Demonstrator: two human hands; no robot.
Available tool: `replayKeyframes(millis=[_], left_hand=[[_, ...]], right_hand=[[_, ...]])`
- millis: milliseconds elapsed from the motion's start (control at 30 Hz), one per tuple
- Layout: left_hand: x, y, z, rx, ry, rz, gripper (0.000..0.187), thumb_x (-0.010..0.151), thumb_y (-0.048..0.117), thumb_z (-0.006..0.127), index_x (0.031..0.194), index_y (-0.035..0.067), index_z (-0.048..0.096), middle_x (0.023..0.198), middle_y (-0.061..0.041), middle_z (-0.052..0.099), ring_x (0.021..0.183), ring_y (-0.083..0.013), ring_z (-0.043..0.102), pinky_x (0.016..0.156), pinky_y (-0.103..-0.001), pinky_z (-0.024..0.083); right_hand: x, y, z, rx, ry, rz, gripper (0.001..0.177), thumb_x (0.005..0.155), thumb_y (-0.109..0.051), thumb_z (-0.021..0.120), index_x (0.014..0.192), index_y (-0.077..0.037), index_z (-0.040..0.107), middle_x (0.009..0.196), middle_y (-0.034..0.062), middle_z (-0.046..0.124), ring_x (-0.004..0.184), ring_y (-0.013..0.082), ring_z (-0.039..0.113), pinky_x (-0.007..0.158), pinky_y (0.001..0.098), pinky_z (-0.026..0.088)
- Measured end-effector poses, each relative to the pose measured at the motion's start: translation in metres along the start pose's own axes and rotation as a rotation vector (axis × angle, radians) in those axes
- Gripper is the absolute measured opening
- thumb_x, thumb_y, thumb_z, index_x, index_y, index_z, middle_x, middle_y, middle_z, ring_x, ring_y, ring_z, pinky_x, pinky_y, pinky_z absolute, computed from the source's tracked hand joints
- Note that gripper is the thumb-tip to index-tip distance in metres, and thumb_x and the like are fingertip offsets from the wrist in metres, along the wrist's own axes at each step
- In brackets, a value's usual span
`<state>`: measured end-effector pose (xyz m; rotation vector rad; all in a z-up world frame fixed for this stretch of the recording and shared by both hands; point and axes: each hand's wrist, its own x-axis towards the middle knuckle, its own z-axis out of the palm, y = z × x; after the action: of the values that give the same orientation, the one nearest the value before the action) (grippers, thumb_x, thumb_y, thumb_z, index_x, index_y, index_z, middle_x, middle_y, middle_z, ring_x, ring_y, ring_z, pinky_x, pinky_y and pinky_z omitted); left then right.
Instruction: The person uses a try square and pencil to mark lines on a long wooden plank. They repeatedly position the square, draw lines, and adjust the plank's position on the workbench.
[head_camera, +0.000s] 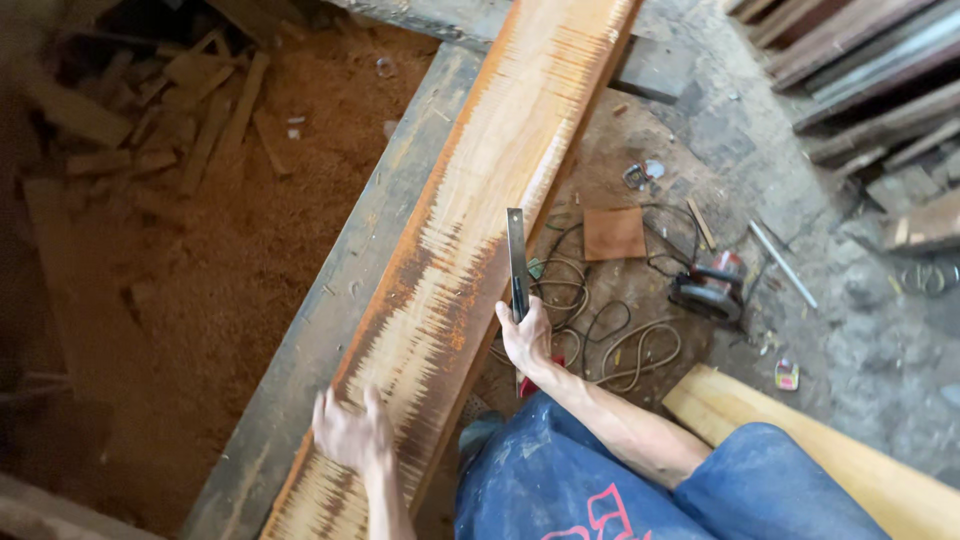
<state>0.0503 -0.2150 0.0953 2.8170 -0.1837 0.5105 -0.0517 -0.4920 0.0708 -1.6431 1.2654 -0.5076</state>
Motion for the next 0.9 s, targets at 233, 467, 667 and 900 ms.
replayKeyframes(millis=[233, 467, 667, 900], left_hand=[[0.102, 0.036, 0.042, -0.081, -0.704, -0.084, 0.07, 0.093, 0.069, 0.046, 0.12, 0.009, 0.069, 0.12, -0.024, 0.07, 0.113, -0.043, 0.067, 0.099, -0.053, 0.05], [0.099, 0.041, 0.041, -0.02, -0.651, -0.004, 0.068, 0.098, 0.068, 0.042, 0.114, 0.007, 0.068, 0.11, -0.025, 0.073, 0.105, -0.0466, 0.068, 0.093, -0.056, 0.051], [0.106, 0.043, 0.041, 0.012, -0.662, 0.026, 0.068, 0.098, 0.068, 0.044, 0.116, 0.008, 0.07, 0.109, -0.025, 0.074, 0.105, -0.046, 0.069, 0.094, -0.055, 0.052], [0.1, 0.053, 0.025, -0.005, -0.691, -0.02, 0.063, 0.094, 0.065, 0.048, 0.119, 0.012, 0.071, 0.111, -0.022, 0.074, 0.106, -0.0441, 0.069, 0.095, -0.053, 0.052]], right_hand=[[-0.042, -0.004, 0.026, -0.042, -0.116, 0.09, 0.054, 0.088, -0.052, 0.07, 0.106, -0.003, 0.061, 0.078, 0.0113, 0.063, 0.076, 0.0295, 0.064, 0.074, 0.0447, 0.051], [-0.054, 0.003, 0.058, -0.151, -0.038, 0.029, 0.098, 0.091, -0.048, 0.069, 0.157, 0.005, 0.019, 0.121, 0.0377, 0.055, 0.106, 0.0488, 0.062, 0.091, 0.0495, 0.052], [-0.063, -0.023, 0.055, -0.21, -0.144, 0.163, 0.099, 0.092, -0.044, 0.064, 0.161, 0.0, 0.009, 0.128, 0.036, 0.052, 0.103, 0.0469, 0.065, 0.085, 0.0508, 0.056], [-0.057, -0.034, 0.045, -0.034, -0.144, 0.264, 0.092, 0.083, -0.031, 0.067, 0.153, 0.01, 0.023, 0.089, 0.0226, 0.074, 0.084, 0.0364, 0.075, 0.076, 0.0444, 0.059]])
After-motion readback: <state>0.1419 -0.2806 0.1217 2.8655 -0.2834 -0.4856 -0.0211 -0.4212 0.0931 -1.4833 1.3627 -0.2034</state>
